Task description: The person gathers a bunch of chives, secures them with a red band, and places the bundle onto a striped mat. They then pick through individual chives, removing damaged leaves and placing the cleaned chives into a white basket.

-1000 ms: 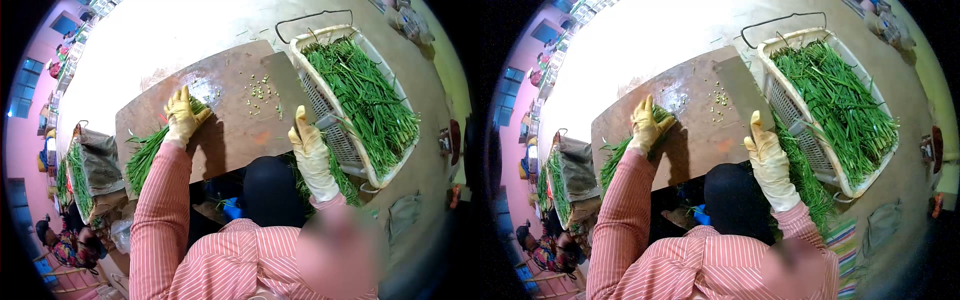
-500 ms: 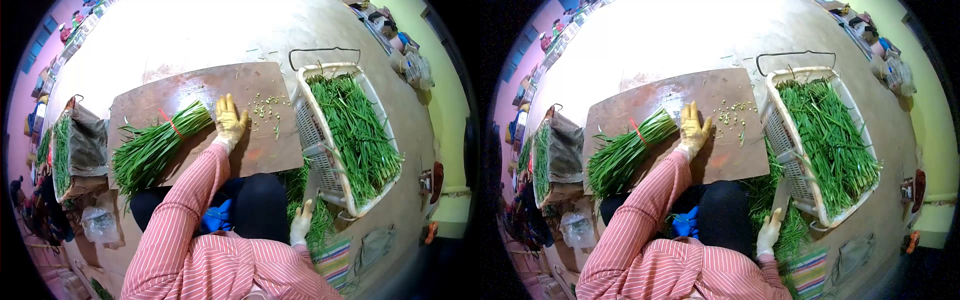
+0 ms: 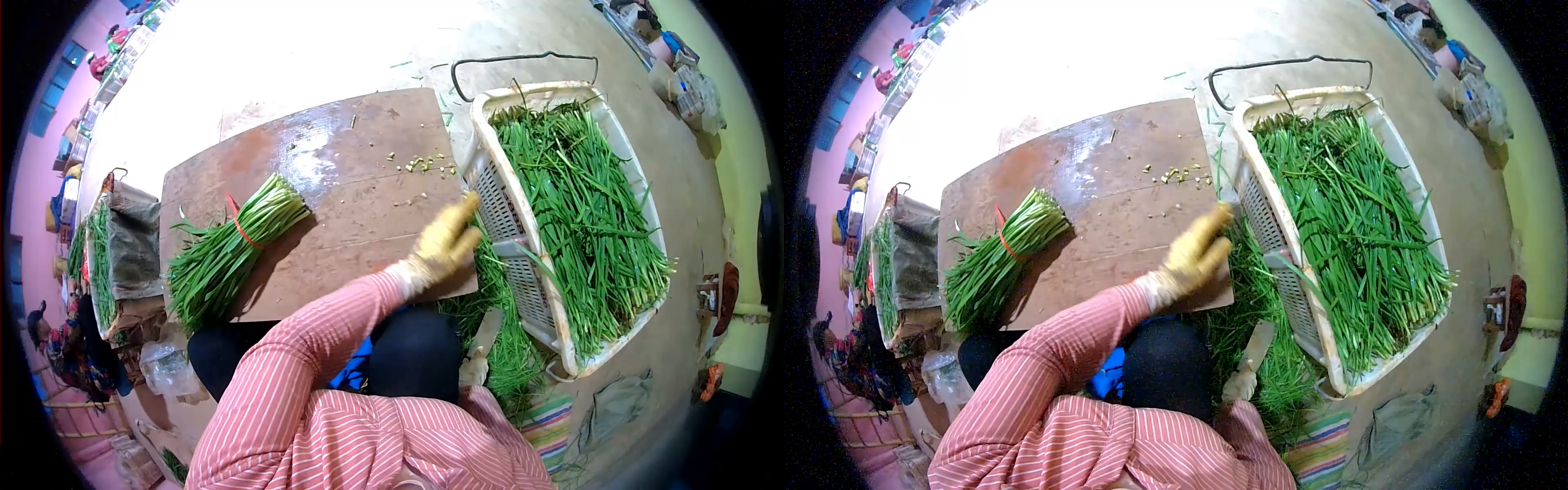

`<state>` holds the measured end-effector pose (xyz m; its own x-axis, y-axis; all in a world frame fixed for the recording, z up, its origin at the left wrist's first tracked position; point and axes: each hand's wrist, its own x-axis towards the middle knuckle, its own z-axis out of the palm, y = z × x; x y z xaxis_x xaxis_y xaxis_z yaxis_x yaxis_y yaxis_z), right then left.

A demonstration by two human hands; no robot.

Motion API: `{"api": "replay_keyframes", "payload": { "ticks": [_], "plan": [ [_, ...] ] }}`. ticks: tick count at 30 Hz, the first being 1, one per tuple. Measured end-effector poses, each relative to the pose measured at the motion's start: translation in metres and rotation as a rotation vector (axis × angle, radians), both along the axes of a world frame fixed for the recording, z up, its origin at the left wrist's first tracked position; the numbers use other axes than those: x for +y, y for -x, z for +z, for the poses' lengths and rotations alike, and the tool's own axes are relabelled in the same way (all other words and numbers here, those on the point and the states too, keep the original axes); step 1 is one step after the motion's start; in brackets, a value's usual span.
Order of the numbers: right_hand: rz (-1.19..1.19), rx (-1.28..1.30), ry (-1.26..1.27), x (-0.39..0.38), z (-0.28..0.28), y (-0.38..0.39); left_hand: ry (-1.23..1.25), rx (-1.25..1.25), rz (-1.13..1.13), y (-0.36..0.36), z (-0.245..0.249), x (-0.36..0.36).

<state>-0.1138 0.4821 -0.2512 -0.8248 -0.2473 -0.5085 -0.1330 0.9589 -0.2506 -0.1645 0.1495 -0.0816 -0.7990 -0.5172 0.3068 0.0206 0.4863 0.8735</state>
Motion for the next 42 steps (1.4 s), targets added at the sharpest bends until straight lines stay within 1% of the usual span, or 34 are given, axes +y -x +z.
{"api": "replay_keyframes", "payload": {
  "ticks": [2, 3, 5, 6, 7, 8, 9, 10, 11, 12, 14, 15, 16, 17, 18, 19, 20, 21, 22, 24, 25, 26, 28, 30, 31, 32, 33, 34, 35, 36, 38, 39, 40, 42],
  "plan": [
    [0.005, -0.016, 0.013, 0.002, -0.01, -0.001, -0.194, -0.054, -0.251, 0.002, 0.017, 0.025],
    [0.012, -0.019, 0.018, 0.004, -0.015, -0.001, -0.19, -0.057, -0.247, 0.003, 0.026, 0.02],
    [0.027, -0.029, 0.034, 0.006, -0.024, -0.002, -0.06, -0.035, -0.156, 0.003, 0.036, -0.003],
    [0.032, -0.032, 0.041, 0.007, -0.03, -0.004, -0.339, 0.07, -0.062, 0.009, 0.014, -0.032],
    [0.038, -0.029, 0.049, 0.009, -0.034, -0.003, -0.086, -0.072, 0.133, 0.002, 0.066, -0.063],
    [0.05, -0.024, 0.061, 0.011, -0.039, -0.004, 0.156, 0.044, 0.219, 0.003, 0.027, -0.122],
    [0.073, -0.009, 0.075, 0.014, -0.044, -0.005, 0.264, -0.018, 0.52, 0.001, 0.017, -0.16],
    [0.092, 0.011, 0.091, 0.015, -0.048, -0.005, 0.624, -0.211, 0.806, -0.009, -0.01, -0.201],
    [0.121, 0.039, 0.106, 0.016, -0.053, -0.006, 0.609, -0.352, 0.813, -0.024, -0.027, -0.235],
    [0.122, 0.04, 0.109, 0.011, -0.049, -0.002, 0.59, -0.491, 0.818, -0.03, -0.024, -0.249],
    [-0.12, -0.225, 0.096, 0.001, -0.042, 0.002, 0.346, -0.357, 0.652, -0.024, -0.035, -0.253],
    [-0.125, -0.227, 0.095, -0.007, -0.036, 0.003, 0.354, -0.259, 0.499, -0.013, -0.035, -0.238],
    [-0.081, -0.242, 0.017, -0.014, -0.029, 0.004, 0.292, -0.161, 0.344, -0.001, -0.018, -0.206],
    [-0.033, -0.256, -0.063, -0.016, -0.025, 0.004, 0.248, -0.228, 0.226, 0.009, 0.001, -0.173],
    [-0.006, -0.248, -0.068, -0.015, -0.025, 0.004, 0.144, -0.199, 0.051, 0.02, 0.001, -0.148],
    [0.005, -0.241, -0.06, -0.015, -0.026, 0.003, 0.131, -0.166, -0.099, 0.027, 0.017, -0.118],
    [0.008, -0.235, -0.049, -0.014, -0.028, 0.002, 0.048, -0.158, -0.137, 0.031, 0.011, -0.092],
    [0.015, -0.232, -0.039, -0.013, -0.03, 0.002, 0.062, -0.113, -0.291, 0.032, -0.001, -0.072],
    [0.018, -0.229, -0.028, -0.012, -0.031, 0.002, -0.049, -0.171, -0.467, 0.028, 0.018, -0.051],
    [0.025, -0.224, -0.013, -0.01, -0.031, 0.002, -0.201, -0.17, -0.574, 0.017, 0.043, -0.03],
    [0.028, -0.225, -0.002, -0.009, -0.031, 0.002, 0.073, 0.001, -0.468, 0.02, 0.038, -0.038],
    [0.024, -0.22, 0.014, -0.007, -0.029, 0.003, 0.235, 0.018, -0.208, 0.021, 0.041, -0.051],
    [0.035, -0.217, 0.046, -0.008, -0.029, 0.005, 0.734, 0.154, 0.414, 0.009, 0.053, -0.061],
    [0.071, -0.209, 0.078, -0.009, -0.028, 0.008, 0.273, -0.212, 0.266, -0.003, 0.037, -0.076],
    [0.08, -0.209, 0.102, -0.009, -0.027, 0.008, 0.293, -0.228, -0.094, -0.002, 0.03, -0.073],
    [0.087, -0.209, 0.122, -0.006, -0.026, 0.007, 0.375, -0.107, -0.189, 0.001, -0.012, -0.044],
    [0.097, -0.211, 0.147, -0.004, -0.023, 0.008, 0.109, -0.177, -0.473, -0.01, 0.006, -0.013],
    [0.093, -0.22, 0.193, -0.001, -0.021, 0.01, -0.269, -0.422, -0.742, -0.024, 0.063, 0.001],
    [0.086, -0.233, 0.236, 0.001, -0.018, 0.012, -0.377, -0.303, -0.681, -0.033, 0.065, 0.015],
    [0.061, -0.269, 0.309, 0.003, -0.013, 0.015, -0.38, -0.295, -0.658, -0.045, 0.065, 0.015],
    [-0.054, -0.395, 0.545, 0.004, 0.002, 0.024, -0.719, -0.143, -0.189, -0.067, 0.066, 0.008],
    [-0.13, -0.482, 0.695, 0.003, 0.012, 0.033, -0.621, -0.19, -0.021, -0.089, 0.072, -0.003],
    [-0.218, -0.557, 0.835, 0.002, 0.023, 0.042, -1.001, -0.135, 0.098, -0.109, 0.072, -0.003],
    [-0.336, -0.567, 0.987, -0.017, 0.071, 0.062, -0.81, -0.213, 0.216, -0.169, 0.082, -0.011]
  ]
}}
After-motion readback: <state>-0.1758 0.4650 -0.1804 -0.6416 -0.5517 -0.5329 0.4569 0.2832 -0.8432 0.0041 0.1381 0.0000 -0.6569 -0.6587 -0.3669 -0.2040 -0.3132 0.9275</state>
